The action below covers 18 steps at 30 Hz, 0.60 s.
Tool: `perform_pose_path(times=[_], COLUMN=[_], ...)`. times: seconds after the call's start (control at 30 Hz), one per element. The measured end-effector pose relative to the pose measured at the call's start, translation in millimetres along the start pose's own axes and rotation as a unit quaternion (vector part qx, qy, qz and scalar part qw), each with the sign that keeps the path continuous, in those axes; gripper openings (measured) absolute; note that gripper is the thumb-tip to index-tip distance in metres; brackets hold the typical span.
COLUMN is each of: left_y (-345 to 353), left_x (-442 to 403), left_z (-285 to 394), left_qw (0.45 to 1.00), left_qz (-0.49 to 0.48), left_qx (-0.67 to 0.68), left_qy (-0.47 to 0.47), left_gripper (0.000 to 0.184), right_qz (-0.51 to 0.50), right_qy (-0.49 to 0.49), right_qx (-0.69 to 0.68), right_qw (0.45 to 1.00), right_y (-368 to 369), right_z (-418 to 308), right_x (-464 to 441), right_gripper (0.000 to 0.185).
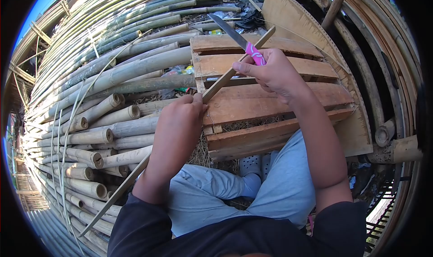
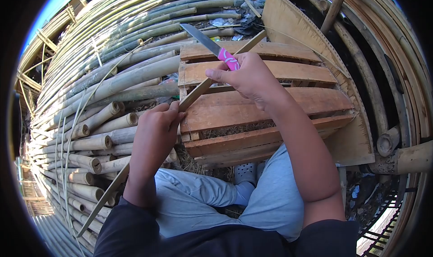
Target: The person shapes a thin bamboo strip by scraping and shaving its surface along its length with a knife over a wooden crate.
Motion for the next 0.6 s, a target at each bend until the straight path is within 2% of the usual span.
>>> perform_pose_path(times=[0.1, 0.17, 0.3, 0.37, 0.4, 0.47, 0.53, 0.6], left_y=[0.3, 1.0, -0.6, -0.1, 0.6, -6.9, -13.2, -23.7], left_x=[0.2, 0.3, -1.9, -4.8, -5.4, -5.6, -5.4, -4.5], left_z=[0.2, -0.4, -5.5, -18.3, -23.3, -32.2, -39.7, -48.4], left_qw=[1.0, 1.0, 1.0, 0.998, 0.996, 0.996, 0.995, 0.995], left_qz=[-0.002, 0.0, -0.002, -0.015, -0.029, -0.028, -0.029, -0.006], left_qx=[-0.006, -0.001, 0.021, 0.051, 0.082, 0.085, 0.089, 0.088], left_qy=[0.003, 0.005, 0.007, 0.012, 0.018, -0.002, -0.021, -0.042], left_gripper=[0.017, 0.017, 0.017, 0.016, 0.015, 0.014, 0.014, 0.015], right_qz=[-0.01, 0.047, -0.013, -0.071, -0.072, -0.032, -0.054, -0.135], right_qy=[0.021, -0.004, 0.034, -0.059, -0.061, -0.143, -0.122, -0.095], right_qx=[0.043, 0.082, 0.002, 0.052, 0.053, 0.209, 0.199, 0.26], right_qw=[0.999, 0.995, 0.999, 0.994, 0.994, 0.967, 0.971, 0.951], right_y=[-1.6, -7.5, -27.1, -36.2, -44.5, -58.8, -60.3, -40.5], right_z=[2.6, -2.8, 12.2, 5.1, 7.0, -2.4, 1.3, 11.6], right_x=[0.1, -0.4, -13.4, -18.2, -19.8, -18.0, -22.5, -18.6], right_gripper=[0.03, 0.031, 0.035, 0.03, 0.03, 0.022, 0.019, 0.022])
Point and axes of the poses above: each hand's wrist, its own x-axis away from the middle knuckle, its own y-axis out of the palm, z = x × y, the point moved 10 cm from there along -x, towards the middle knuckle, and after that the axes turned 9 degrees about y, right-handed, at the moved point
